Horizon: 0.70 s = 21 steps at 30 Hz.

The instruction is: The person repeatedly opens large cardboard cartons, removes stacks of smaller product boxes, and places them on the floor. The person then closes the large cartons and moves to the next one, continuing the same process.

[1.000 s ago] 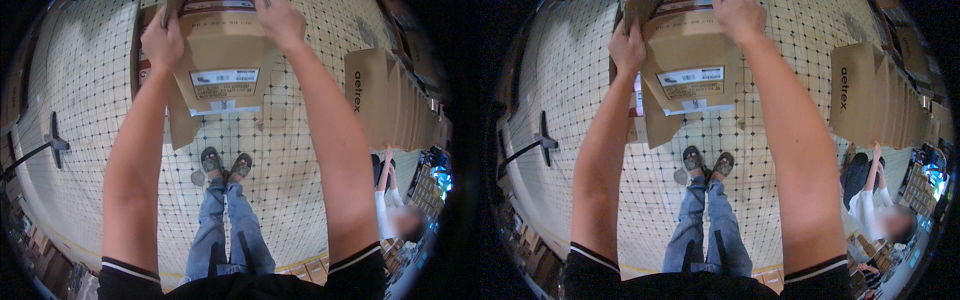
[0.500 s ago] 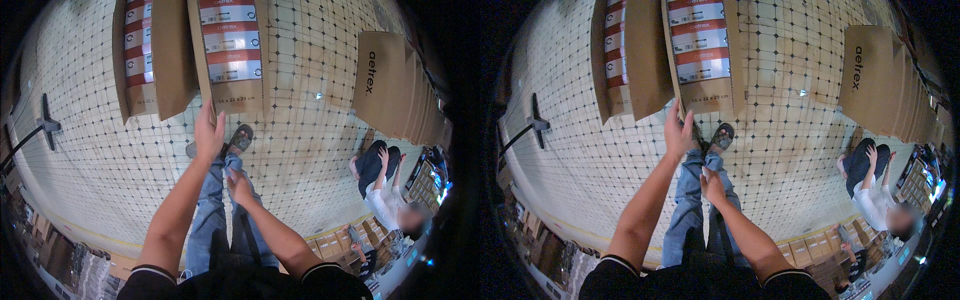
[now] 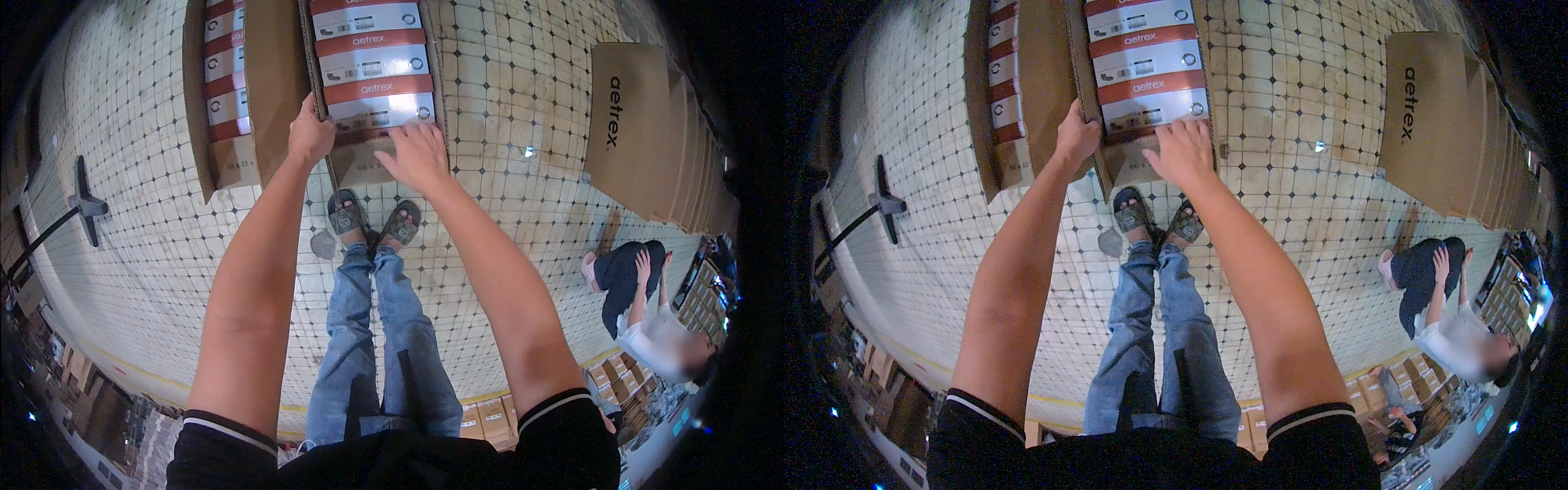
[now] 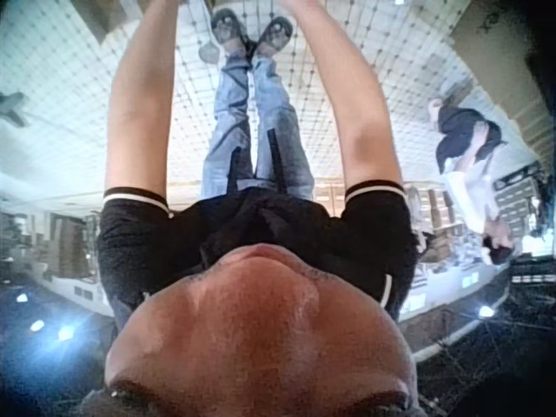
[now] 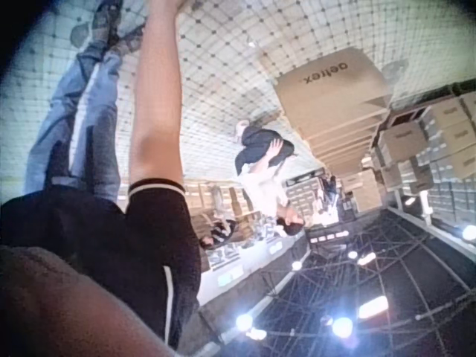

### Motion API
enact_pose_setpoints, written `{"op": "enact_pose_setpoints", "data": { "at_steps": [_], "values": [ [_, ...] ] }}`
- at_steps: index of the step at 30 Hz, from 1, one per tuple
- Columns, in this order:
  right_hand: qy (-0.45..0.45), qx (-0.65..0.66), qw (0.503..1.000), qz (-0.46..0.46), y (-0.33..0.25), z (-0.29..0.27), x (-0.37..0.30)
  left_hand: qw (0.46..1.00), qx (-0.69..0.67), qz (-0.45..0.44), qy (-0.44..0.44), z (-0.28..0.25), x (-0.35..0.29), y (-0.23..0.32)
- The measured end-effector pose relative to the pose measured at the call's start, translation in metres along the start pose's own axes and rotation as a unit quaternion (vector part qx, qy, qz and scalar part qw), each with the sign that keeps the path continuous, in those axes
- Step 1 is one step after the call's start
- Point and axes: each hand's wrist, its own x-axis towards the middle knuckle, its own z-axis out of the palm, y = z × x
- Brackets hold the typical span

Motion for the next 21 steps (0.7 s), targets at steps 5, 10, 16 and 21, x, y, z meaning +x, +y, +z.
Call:
{"op": "enact_pose_setpoints", "data": {
  "at_steps": [5, 10, 16, 21],
  "values": [
    [0.082, 0.062, 0.994, 0.033, -0.018, -0.019, -0.088, 1.0, 0.011, -0.002, -0.014, -0.004, 0.002, 0.001],
    [0.09, 0.113, 0.988, 0.056, -0.025, -0.009, -0.139, 1.0, 0.02, -0.004, 0.001, 0.006, -0.001, 0.006],
    [0.23, 0.205, 0.946, 0.1, -0.003, -0.037, -0.065, 1.0, 0.016, 0.015, 0.02, 0.007, 0.001, 0.001],
    [0.026, 0.243, 0.915, 0.32, 0.009, -0.021, 0.025, 1.0, 0.025, 0.009, 0.016, 0.009, 0.004, -0.003]
  ]
}}
